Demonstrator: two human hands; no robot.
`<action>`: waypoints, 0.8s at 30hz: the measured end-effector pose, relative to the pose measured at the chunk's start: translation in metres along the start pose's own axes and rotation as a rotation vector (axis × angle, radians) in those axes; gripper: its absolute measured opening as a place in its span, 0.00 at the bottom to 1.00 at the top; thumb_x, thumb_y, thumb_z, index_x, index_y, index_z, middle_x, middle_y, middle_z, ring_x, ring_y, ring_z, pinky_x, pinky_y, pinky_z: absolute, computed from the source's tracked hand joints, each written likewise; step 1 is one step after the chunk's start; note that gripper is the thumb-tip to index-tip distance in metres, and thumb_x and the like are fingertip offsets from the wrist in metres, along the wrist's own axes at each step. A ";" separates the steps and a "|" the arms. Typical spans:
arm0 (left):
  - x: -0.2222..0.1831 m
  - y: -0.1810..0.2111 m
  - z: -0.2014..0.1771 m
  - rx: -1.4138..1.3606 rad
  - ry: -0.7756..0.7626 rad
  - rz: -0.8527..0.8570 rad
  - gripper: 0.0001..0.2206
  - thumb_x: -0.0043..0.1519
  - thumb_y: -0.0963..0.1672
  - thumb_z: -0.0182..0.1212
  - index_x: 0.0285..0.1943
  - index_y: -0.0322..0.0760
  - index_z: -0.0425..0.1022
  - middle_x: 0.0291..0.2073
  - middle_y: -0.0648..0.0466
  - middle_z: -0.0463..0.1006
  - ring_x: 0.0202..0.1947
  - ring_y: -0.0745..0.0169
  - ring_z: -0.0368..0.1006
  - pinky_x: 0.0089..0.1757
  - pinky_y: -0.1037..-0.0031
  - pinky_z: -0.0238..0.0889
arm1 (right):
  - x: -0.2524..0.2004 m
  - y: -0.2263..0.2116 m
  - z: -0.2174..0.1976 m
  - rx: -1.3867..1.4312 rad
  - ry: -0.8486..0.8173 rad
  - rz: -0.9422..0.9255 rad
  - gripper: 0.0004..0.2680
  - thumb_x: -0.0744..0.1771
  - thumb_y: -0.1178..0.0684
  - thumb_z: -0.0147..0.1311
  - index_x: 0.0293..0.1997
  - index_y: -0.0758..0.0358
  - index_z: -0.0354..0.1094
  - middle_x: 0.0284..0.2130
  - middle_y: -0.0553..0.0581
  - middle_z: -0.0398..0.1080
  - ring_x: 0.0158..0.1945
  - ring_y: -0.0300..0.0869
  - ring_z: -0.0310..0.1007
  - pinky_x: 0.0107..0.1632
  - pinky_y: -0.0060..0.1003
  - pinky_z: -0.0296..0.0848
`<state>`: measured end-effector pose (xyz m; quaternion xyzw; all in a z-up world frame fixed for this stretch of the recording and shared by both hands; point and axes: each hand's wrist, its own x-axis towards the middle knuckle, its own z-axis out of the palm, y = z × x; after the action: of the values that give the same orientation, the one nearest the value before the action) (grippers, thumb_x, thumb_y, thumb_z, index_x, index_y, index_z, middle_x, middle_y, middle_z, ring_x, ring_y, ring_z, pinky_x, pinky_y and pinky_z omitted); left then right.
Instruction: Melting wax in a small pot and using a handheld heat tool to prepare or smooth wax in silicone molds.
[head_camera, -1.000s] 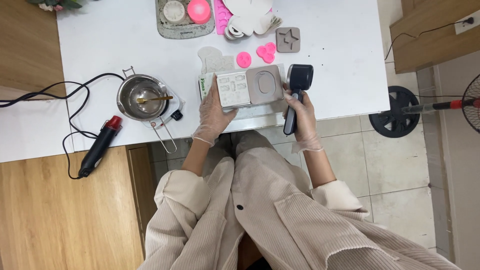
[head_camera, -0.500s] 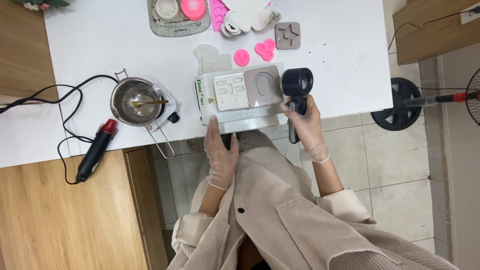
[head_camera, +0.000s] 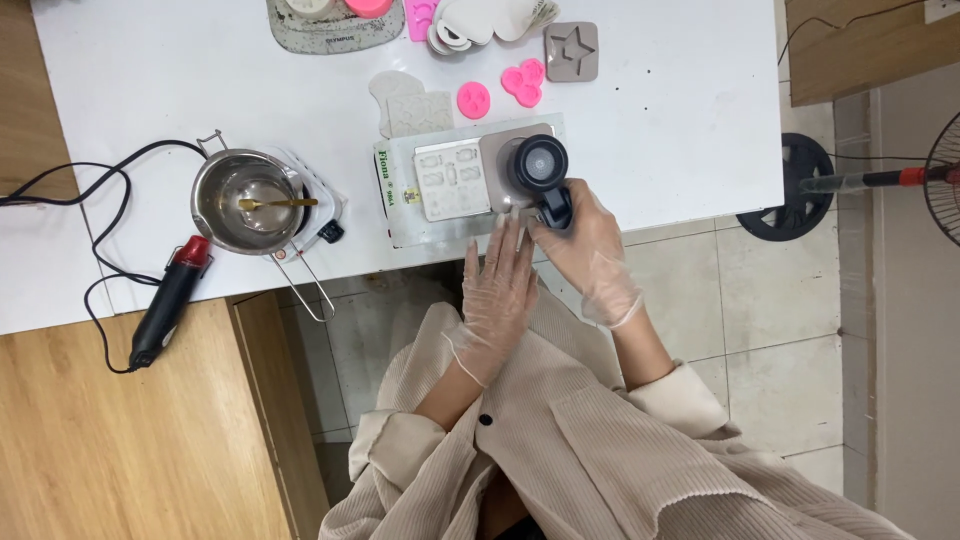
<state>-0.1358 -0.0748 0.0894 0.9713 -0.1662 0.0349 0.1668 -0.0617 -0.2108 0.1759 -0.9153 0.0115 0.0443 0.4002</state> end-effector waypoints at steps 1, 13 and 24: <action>0.001 -0.001 0.001 -0.002 -0.001 -0.005 0.29 0.64 0.48 0.57 0.75 0.34 0.62 0.76 0.45 0.53 0.77 0.53 0.46 0.69 0.48 0.35 | 0.002 -0.001 0.002 -0.002 -0.005 0.000 0.16 0.63 0.53 0.62 0.52 0.68 0.64 0.37 0.67 0.75 0.40 0.57 0.79 0.44 0.47 0.75; 0.001 -0.009 0.001 0.036 -0.109 -0.051 0.31 0.63 0.49 0.58 0.75 0.33 0.61 0.79 0.48 0.47 0.79 0.55 0.39 0.70 0.48 0.29 | 0.006 -0.010 0.008 -0.131 -0.059 0.061 0.18 0.63 0.51 0.62 0.54 0.70 0.63 0.40 0.69 0.75 0.41 0.58 0.78 0.43 0.48 0.76; 0.001 -0.005 -0.003 -0.074 -0.123 -0.067 0.32 0.59 0.47 0.63 0.72 0.31 0.62 0.78 0.47 0.46 0.78 0.52 0.40 0.69 0.47 0.36 | 0.002 -0.007 0.011 -0.121 -0.029 0.008 0.18 0.64 0.52 0.62 0.54 0.71 0.63 0.39 0.69 0.75 0.41 0.59 0.79 0.42 0.49 0.76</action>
<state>-0.1329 -0.0693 0.0907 0.9698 -0.1446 -0.0367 0.1930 -0.0599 -0.1975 0.1735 -0.9370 0.0068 0.0599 0.3441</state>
